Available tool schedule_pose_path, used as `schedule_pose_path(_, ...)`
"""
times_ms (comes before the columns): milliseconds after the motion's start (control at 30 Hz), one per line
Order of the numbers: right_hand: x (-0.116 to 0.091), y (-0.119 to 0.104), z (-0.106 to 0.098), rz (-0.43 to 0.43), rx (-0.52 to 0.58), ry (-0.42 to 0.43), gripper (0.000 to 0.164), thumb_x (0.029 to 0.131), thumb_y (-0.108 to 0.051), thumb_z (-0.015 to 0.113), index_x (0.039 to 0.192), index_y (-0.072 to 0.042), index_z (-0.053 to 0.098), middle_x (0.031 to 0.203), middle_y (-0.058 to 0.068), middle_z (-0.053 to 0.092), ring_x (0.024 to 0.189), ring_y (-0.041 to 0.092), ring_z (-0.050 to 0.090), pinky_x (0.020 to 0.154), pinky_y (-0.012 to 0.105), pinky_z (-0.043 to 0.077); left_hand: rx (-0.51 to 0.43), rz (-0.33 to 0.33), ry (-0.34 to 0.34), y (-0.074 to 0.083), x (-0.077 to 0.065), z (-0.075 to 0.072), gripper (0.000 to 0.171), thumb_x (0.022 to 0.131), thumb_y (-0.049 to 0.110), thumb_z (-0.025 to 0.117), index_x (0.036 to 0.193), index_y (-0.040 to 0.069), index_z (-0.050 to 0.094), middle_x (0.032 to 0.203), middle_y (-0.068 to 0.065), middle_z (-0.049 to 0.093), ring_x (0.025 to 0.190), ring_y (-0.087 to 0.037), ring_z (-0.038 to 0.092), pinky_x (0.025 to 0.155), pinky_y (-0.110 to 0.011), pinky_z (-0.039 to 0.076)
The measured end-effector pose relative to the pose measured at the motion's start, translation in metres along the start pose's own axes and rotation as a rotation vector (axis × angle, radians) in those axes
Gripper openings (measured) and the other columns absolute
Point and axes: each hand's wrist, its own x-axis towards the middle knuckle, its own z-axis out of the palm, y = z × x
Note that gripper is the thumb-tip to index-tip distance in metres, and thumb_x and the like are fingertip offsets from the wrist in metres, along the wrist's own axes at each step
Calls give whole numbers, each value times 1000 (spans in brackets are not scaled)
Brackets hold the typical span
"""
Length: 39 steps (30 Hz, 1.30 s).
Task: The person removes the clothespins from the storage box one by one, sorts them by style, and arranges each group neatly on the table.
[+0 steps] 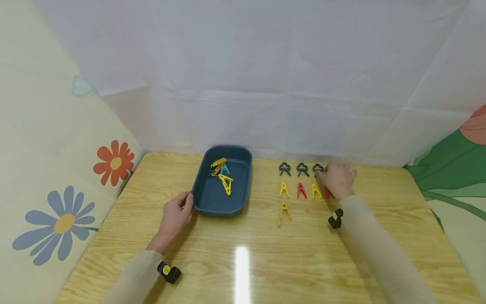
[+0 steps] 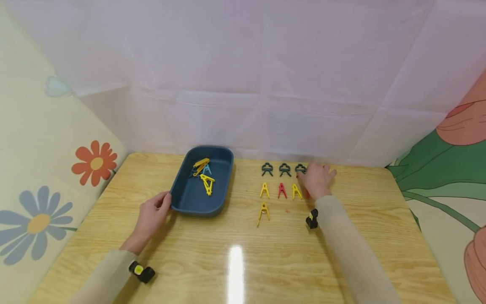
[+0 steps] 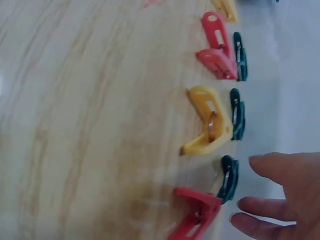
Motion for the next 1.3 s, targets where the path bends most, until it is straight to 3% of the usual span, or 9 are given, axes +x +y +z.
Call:
schedule_pose_path(133, -4, -7, -6, -42, 9, 32, 42, 105, -40, 59, 101, -1, 75, 114, 23, 71, 118, 51, 52, 102, 70, 36, -1, 3, -2, -1, 0, 0, 35, 110, 20, 51, 124, -4, 72, 113, -23, 75, 105, -34, 71, 86, -42, 58)
schedule_pose_path(233, -8, -15, -12, -110, 27, 56, 37, 104, -32, 59, 110, 2, 74, 114, 21, 73, 114, 48, 58, 100, 64, 40, -4, 6, -1, -2, 0, 1, 35, 110, 19, 51, 124, -5, 72, 114, -23, 75, 106, -35, 72, 87, -45, 59)
schedule_pose_path(433, -13, -36, -18, -235, 85, 89, 30, 101, -21, 62, 110, 5, 74, 109, 22, 74, 105, 42, 65, 98, 59, 47, -15, 18, -4, -1, 1, 1, 35, 110, 19, 51, 124, -6, 71, 114, -24, 74, 106, -36, 71, 89, -51, 58)
schedule_pose_path(667, -19, -71, -24, -351, 107, 95, 30, 102, -23, 65, 112, 3, 75, 105, 18, 76, 97, 35, 70, 93, 52, 53, -9, 26, -5, -1, 2, 1, 35, 110, 19, 51, 123, -5, 72, 112, -23, 75, 105, -34, 71, 88, -51, 57)
schedule_pose_path(867, -28, -106, -29, -437, 95, 78, 30, 103, -26, 65, 115, 0, 76, 106, 14, 77, 97, 32, 71, 101, 52, 49, -15, 20, -9, -1, 1, 0, 36, 110, 19, 50, 124, -6, 71, 113, -25, 74, 106, -36, 71, 89, -53, 57)
schedule_pose_path(1167, -31, -154, -17, -527, 55, 55, 29, 102, -30, 69, 116, -6, 76, 106, 10, 78, 95, 27, 71, 87, 44, 57, -18, 18, -16, -1, 1, -1, 36, 110, 19, 50, 126, -7, 70, 117, -26, 73, 108, -38, 70, 90, -55, 57)
schedule_pose_path(1300, -31, -172, -9, -556, 64, 30, 30, 101, -31, 70, 116, -6, 76, 108, 9, 78, 97, 25, 71, 95, 44, 53, -19, 19, -15, -3, 1, 0, 36, 110, 19, 50, 125, -7, 70, 116, -26, 73, 107, -38, 71, 90, -54, 57)
